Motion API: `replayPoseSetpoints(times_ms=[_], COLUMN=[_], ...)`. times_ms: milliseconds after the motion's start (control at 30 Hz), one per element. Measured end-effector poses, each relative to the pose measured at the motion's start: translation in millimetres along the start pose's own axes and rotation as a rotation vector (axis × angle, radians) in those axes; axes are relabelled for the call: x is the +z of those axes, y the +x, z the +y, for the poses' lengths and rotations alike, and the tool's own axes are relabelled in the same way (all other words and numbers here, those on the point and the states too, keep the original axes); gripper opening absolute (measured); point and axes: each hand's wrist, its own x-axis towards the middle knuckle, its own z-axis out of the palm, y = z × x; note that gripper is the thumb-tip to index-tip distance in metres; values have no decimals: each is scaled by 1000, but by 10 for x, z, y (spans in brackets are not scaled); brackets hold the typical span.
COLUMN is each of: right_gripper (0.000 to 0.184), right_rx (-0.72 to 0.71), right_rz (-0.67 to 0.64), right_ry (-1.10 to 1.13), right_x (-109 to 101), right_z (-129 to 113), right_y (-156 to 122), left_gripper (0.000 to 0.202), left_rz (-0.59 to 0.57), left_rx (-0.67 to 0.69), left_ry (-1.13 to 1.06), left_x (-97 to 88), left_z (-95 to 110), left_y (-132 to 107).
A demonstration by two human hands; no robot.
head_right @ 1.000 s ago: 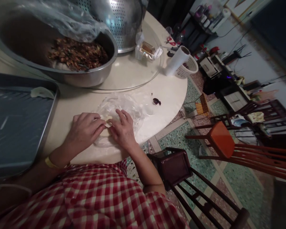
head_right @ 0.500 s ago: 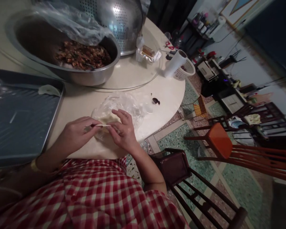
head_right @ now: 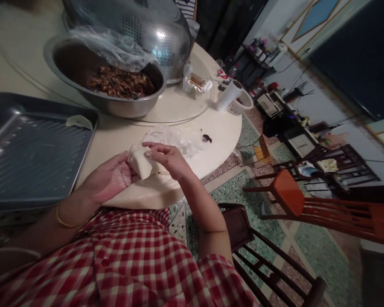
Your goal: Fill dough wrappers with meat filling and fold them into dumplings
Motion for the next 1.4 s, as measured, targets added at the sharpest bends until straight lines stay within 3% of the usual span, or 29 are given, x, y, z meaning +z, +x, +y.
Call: replayPoseSetpoints(times_ms=[133, 233, 333, 400, 533, 700, 833, 1000, 1133, 1300, 1400], right_gripper=[27, 27, 20, 13, 11, 26, 40, 27, 22, 23, 26], right_rx=[-17, -111, -347, -551, -786, -973, -943, -1028, -1010, -812, -880], right_rz=[24, 32, 110, 184, 196, 347, 459, 567, 546, 428, 365], right_ry=[-55, -202, -501, -760, -1129, -1194, -1142, -1185, -1112, -1015, -1078], right_x=[-76, -116, -85, -13, 182, 300, 304, 304, 321, 402, 397], right_z=[-2, -57, -107, -95, 97, 482, 687, 702, 615, 524, 463], right_y=[45, 82, 86, 43, -180, -478, -537, -496, -454, -391, -379], left_gripper=[14, 8, 17, 30, 47, 64, 65, 64, 64, 65, 61], left_rz=[-27, 36, 131, 113, 55, -48, -38, -44, -40, -38, -23], left_rx=[35, 52, -1, -81, -123, -146, -135, -105, -95, -117, -51], left_ry=[76, 82, -8, -73, -161, -152, -159, -99, -18, -68, -162], left_x=[-100, -165, -153, -101, 25, 118, 148, 91, 73, 106, 92], left_z=[-23, -58, -77, -55, 66, 158, 148, 108, 96, 173, 232], left_y=[-16, 37, 82, 85, 51, -19, -56, -23, 9, 9, -12])
